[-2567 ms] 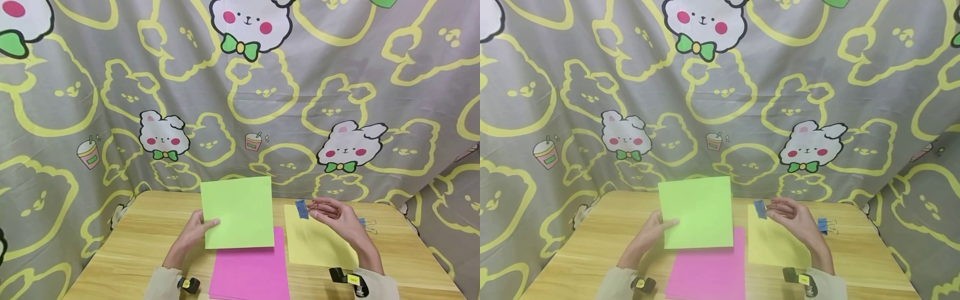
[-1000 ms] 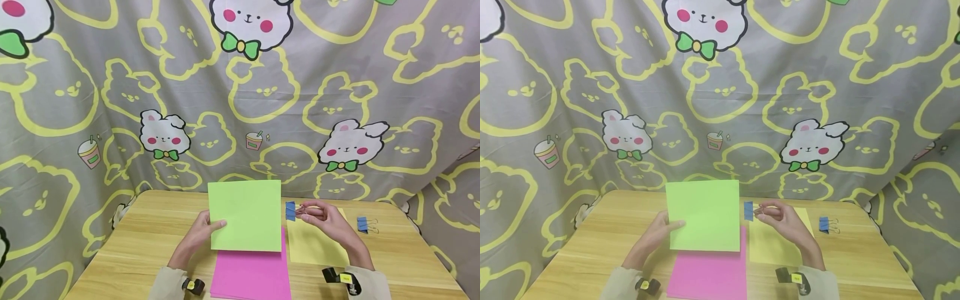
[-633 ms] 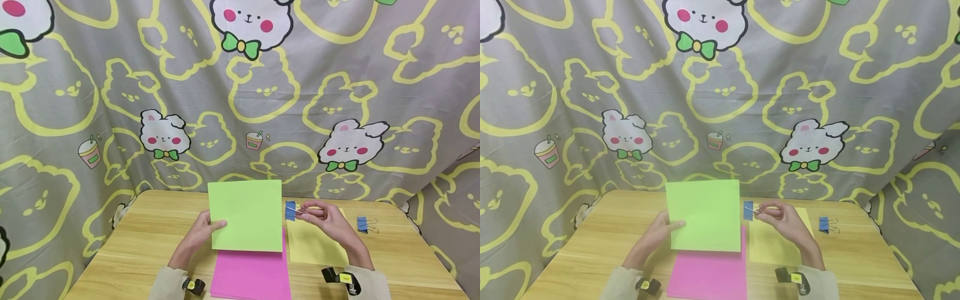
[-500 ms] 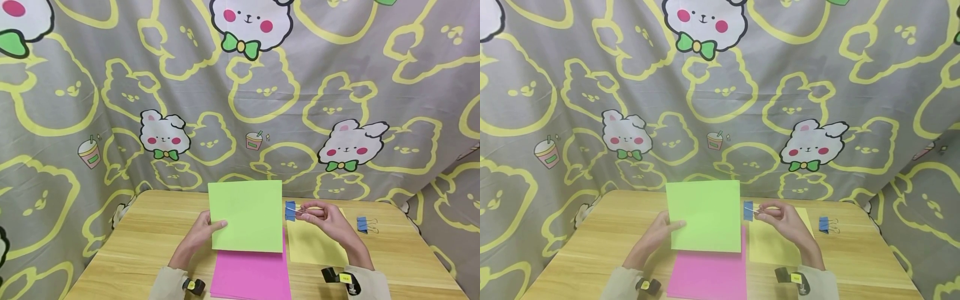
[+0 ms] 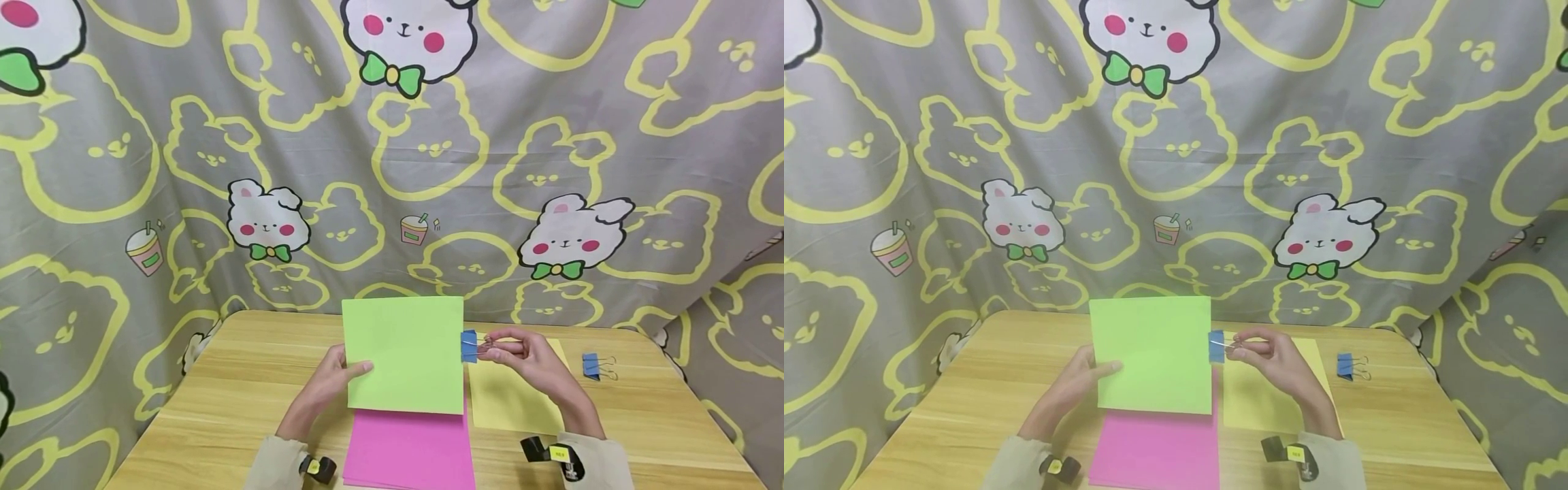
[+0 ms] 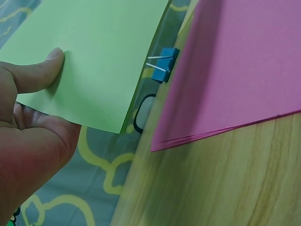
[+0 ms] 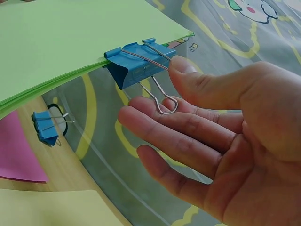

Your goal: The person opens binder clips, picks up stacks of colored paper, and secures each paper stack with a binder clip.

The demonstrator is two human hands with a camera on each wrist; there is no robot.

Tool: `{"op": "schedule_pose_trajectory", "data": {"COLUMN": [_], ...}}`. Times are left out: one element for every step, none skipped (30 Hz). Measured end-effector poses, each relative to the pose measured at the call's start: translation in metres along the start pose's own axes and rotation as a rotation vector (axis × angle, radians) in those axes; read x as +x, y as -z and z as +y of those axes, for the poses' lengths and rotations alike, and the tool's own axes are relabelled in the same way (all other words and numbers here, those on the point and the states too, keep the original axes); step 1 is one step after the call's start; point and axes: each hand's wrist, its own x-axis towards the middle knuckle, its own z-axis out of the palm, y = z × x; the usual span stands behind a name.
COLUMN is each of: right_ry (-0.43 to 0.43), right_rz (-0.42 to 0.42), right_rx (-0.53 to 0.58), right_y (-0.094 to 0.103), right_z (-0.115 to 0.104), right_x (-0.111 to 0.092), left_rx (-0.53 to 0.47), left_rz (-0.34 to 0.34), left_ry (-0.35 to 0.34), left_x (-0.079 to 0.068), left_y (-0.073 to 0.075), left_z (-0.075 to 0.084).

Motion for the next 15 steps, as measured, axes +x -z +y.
{"op": "schedule_pose_trajectory", "data": {"right_ry": [0.007,0.013,0.020,0.024,0.035,0.040,0.043,0.047,0.053,0.057,0.063,0.063,0.067,0.067,0.065], "right_rz": [-0.002,-0.002,-0.004,-0.006,-0.011,-0.014,-0.018,-0.021,-0.026,-0.030,-0.037,-0.041,-0.047,-0.050,-0.053], "right_rx": [-0.002,-0.002,-0.001,0.001,0.000,0.002,0.007,0.010,0.012,0.014,0.015,0.018,0.019,0.019,0.020], "right_y": [-0.0002,-0.0006,-0.0010,-0.0014,-0.0016,-0.0020,-0.0025,-0.0030,-0.0034,-0.0039,-0.0043,-0.0048,-0.0051,-0.0054,-0.0057], "right_z": [0.0004,0.0006,0.0009,0.0011,0.0014,0.0016,0.0017,0.0017,0.0016,0.0016,0.0013,0.0009,0.0008,0.0005,0.0001], "right_x": [0.0000,0.0002,0.0004,0.0007,0.0010,0.0015,0.0020,0.0026,0.0031,0.0035,0.0038,0.0039,0.0040,0.0039,0.0039], "left_rx": [-0.005,-0.007,-0.009,-0.012,-0.010,-0.010,-0.009,-0.003,-0.002,-0.002,-0.002,-0.002,-0.002,-0.001,-0.002], "left_rz": [-0.002,-0.004,-0.007,-0.009,-0.012,-0.014,-0.017,-0.019,-0.021,-0.023,-0.026,-0.024,-0.023,-0.021,-0.019], "left_ry": [0.000,-0.001,-0.002,-0.004,-0.010,-0.014,-0.020,-0.029,-0.034,-0.036,-0.039,-0.035,-0.031,-0.026,-0.018], "left_x": [0.0000,0.0002,0.0002,0.0003,0.0007,0.0011,0.0015,0.0022,0.0026,0.0031,0.0033,0.0034,0.0035,0.0036,0.0035], "left_y": [-0.0003,-0.0005,-0.0009,-0.0013,-0.0016,-0.0018,-0.0019,-0.0020,-0.0022,-0.0024,-0.0027,-0.0030,-0.0034,-0.0038,-0.0043], "left_z": [-0.0003,-0.0006,-0.0008,-0.0010,-0.0015,-0.0020,-0.0029,-0.0037,-0.0044,-0.0049,-0.0054,-0.0056,-0.0057,-0.0056,-0.0054]}}
